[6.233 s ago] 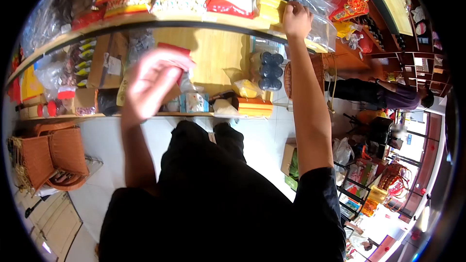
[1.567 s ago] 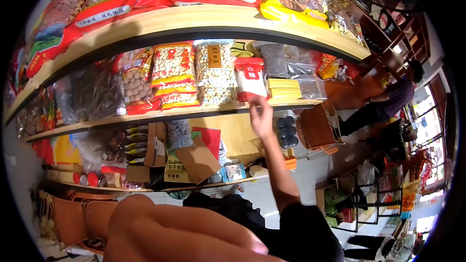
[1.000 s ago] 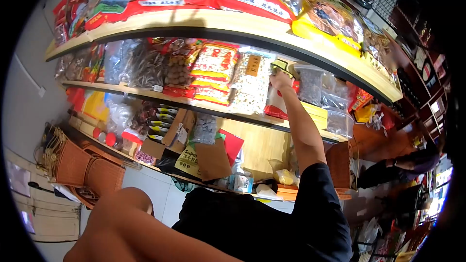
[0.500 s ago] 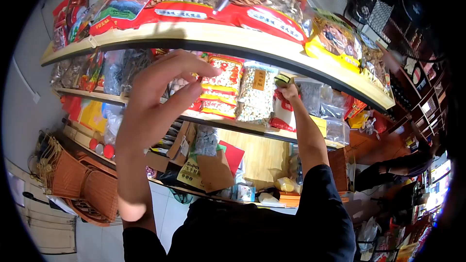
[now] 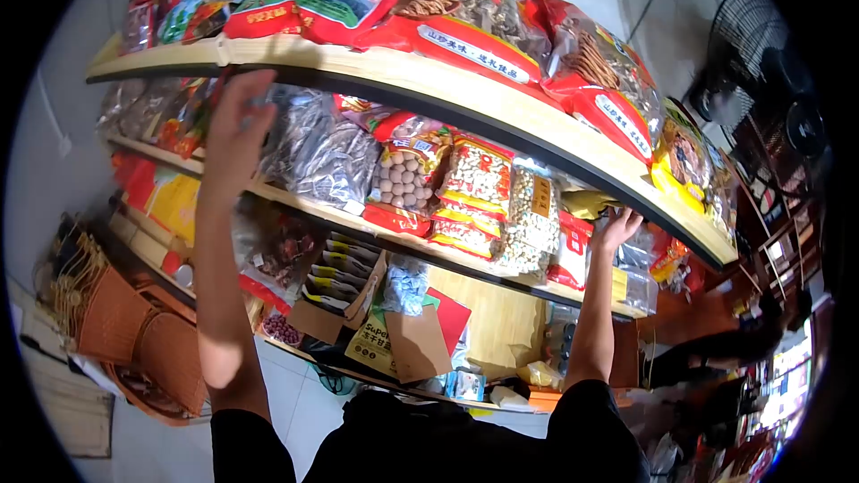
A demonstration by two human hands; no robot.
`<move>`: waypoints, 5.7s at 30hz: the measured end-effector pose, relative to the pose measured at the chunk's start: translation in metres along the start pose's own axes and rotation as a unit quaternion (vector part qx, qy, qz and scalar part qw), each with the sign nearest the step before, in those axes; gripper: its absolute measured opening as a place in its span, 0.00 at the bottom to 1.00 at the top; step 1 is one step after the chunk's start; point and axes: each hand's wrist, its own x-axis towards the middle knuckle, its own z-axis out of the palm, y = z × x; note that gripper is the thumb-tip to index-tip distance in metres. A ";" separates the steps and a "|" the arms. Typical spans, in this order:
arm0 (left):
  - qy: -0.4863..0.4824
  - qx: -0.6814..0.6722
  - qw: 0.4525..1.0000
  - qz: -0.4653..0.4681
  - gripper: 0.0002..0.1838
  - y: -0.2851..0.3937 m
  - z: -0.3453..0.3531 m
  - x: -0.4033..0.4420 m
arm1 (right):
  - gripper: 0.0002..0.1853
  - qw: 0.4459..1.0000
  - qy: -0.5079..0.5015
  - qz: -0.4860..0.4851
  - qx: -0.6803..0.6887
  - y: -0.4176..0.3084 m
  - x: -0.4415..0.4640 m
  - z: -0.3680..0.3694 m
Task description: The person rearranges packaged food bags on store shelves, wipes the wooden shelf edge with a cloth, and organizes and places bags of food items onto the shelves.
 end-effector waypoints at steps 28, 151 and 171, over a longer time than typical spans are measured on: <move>-0.203 0.008 0.931 0.304 0.22 0.082 0.223 0.034 | 0.10 0.824 -0.139 -0.397 -0.380 -0.120 -0.091 0.173; 0.236 0.174 0.942 0.163 0.15 0.034 0.306 0.041 | 0.09 0.772 -0.024 -0.425 -0.471 -0.175 0.244 -0.207; 0.202 0.189 0.933 0.230 0.14 0.047 0.310 0.042 | 0.08 0.777 -0.011 -0.407 -0.480 -0.173 0.244 -0.203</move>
